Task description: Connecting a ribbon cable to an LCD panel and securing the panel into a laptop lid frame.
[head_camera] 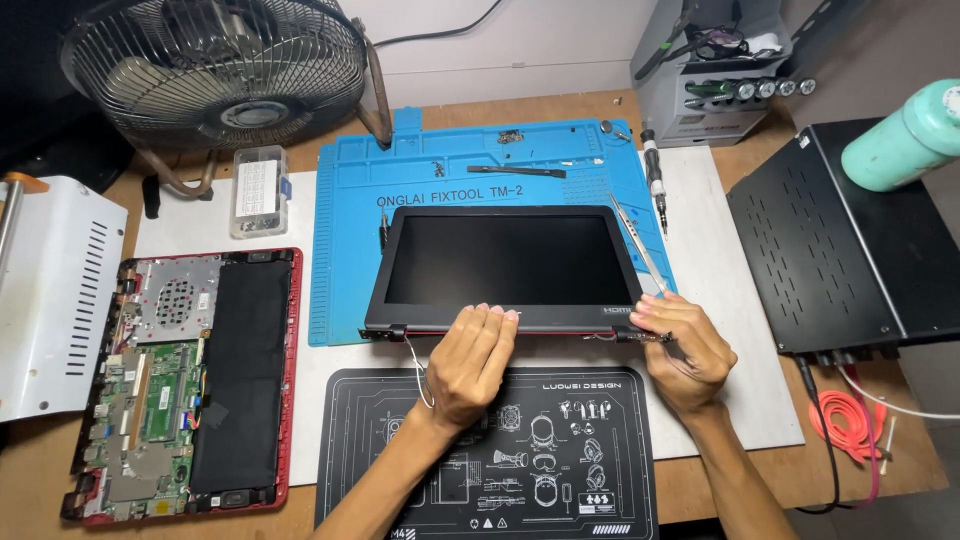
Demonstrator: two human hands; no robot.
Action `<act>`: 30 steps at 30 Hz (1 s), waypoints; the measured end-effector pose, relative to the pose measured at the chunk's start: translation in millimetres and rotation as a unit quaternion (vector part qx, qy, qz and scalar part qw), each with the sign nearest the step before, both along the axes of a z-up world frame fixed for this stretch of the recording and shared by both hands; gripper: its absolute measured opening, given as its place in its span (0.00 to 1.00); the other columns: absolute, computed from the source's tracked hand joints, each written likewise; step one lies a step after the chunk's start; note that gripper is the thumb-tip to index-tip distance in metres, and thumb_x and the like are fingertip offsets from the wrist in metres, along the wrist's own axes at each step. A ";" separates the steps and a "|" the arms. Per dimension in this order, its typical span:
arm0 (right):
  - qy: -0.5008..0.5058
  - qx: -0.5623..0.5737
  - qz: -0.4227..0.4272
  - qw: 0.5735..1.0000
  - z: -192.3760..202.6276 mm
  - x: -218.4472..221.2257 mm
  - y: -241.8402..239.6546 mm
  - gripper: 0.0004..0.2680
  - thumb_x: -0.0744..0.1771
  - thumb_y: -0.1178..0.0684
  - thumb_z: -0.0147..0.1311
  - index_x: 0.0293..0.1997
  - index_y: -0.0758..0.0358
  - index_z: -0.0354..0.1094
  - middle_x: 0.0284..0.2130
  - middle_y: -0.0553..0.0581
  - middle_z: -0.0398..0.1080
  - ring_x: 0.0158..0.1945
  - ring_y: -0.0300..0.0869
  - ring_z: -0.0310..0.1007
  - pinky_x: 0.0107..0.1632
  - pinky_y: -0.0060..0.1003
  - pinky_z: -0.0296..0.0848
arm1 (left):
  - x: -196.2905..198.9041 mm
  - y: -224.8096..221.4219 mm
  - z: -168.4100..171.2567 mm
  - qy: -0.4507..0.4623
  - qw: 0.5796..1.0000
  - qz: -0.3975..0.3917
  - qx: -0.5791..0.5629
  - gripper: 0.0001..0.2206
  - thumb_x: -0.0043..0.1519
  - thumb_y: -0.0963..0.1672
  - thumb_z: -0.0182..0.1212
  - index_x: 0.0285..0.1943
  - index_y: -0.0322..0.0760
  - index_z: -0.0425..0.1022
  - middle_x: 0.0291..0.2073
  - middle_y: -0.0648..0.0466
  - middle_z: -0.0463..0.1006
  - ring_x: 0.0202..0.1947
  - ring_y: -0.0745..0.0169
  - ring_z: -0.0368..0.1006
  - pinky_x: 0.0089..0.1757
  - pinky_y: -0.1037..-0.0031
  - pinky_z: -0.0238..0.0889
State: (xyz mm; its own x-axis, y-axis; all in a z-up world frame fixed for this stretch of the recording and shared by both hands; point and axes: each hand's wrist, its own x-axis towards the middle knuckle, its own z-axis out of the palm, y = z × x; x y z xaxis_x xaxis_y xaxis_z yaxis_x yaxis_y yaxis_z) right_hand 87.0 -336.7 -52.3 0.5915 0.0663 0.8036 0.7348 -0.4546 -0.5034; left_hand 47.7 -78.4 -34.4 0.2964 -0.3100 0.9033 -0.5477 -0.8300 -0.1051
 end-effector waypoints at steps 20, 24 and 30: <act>0.004 -0.056 0.008 0.998 -5.8 -1.2 -13.5 0.12 0.60 0.77 0.48 0.41 0.76 0.73 0.41 0.70 0.75 0.49 0.59 0.78 0.62 0.53 0.77 | -70.4 99.9 17.5 0.189 0.977 0.077 -0.063 0.20 0.60 0.31 0.54 0.62 0.28 0.66 0.55 0.36 0.69 0.60 0.33 0.67 0.61 0.52 0.66; -0.005 -0.065 0.005 0.998 -6.1 0.4 -13.5 0.12 0.60 0.77 0.47 0.42 0.77 0.73 0.41 0.72 0.75 0.50 0.60 0.79 0.62 0.53 0.77 | -57.4 87.4 26.2 0.230 0.973 0.021 -0.008 0.12 0.64 0.37 0.63 0.55 0.24 0.73 0.48 0.39 0.77 0.54 0.41 0.74 0.59 0.53 0.69; 0.000 -0.072 0.008 0.997 -3.1 0.4 -13.2 0.12 0.60 0.77 0.46 0.42 0.78 0.73 0.42 0.72 0.75 0.50 0.60 0.78 0.63 0.53 0.77 | -50.5 84.5 37.8 0.248 0.969 0.004 0.012 0.04 0.67 0.37 0.54 0.46 0.26 0.73 0.38 0.43 0.76 0.42 0.47 0.76 0.52 0.61 0.72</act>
